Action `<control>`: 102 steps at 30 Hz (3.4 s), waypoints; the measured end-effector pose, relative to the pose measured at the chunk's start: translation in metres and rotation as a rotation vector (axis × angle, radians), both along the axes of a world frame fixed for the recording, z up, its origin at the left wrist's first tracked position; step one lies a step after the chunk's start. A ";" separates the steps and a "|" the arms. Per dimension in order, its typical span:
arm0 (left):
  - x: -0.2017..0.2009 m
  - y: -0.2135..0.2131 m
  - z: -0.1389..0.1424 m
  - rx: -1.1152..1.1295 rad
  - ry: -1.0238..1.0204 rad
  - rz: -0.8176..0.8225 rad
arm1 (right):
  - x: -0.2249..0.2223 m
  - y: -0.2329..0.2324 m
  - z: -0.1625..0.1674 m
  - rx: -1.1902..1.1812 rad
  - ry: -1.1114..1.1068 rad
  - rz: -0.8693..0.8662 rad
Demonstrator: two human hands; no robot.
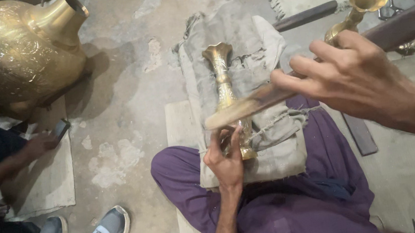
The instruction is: The person sits cross-legged on the floor with a brass vase resting on a cloth pad on their lap. They hold a small chisel against the vase's engraved surface and strike it with a wooden mallet, repositioning the chisel repeatedly to chase the decorative pattern, pausing occasionally to reposition the vase.
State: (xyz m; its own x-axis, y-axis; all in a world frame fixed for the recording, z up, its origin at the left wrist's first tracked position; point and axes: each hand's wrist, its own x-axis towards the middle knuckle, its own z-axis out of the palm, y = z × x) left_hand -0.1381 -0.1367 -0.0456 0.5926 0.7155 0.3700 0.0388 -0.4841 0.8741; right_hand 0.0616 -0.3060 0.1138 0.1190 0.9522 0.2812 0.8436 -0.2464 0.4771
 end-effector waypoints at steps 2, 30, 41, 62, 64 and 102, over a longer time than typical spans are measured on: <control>-0.001 0.000 -0.006 0.049 0.015 0.009 | 0.002 -0.004 -0.005 -0.003 0.059 0.006; 0.031 0.014 -0.053 -0.936 -0.526 0.164 | -0.111 0.019 -0.172 0.180 1.042 -0.053; 0.012 0.031 -0.060 -0.973 -0.578 0.098 | -0.134 -0.007 -0.151 0.109 1.039 -0.061; -0.065 0.034 0.013 0.207 0.452 -0.478 | -0.130 -0.087 -0.160 -0.545 1.385 -0.402; -0.070 0.034 0.032 0.158 0.412 -0.445 | -0.113 -0.118 -0.136 -0.301 1.212 -0.399; -0.118 0.038 0.010 -0.018 0.941 -0.549 | -0.109 -0.201 -0.160 -0.038 1.133 -0.874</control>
State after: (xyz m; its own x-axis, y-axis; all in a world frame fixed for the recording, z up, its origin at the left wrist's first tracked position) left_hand -0.2559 -0.0985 -0.0356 0.8732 0.2676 -0.4073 0.4788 -0.6272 0.6143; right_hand -0.0472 -0.5067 -0.0463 0.7993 0.4625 -0.3836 0.3543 -0.8784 -0.3209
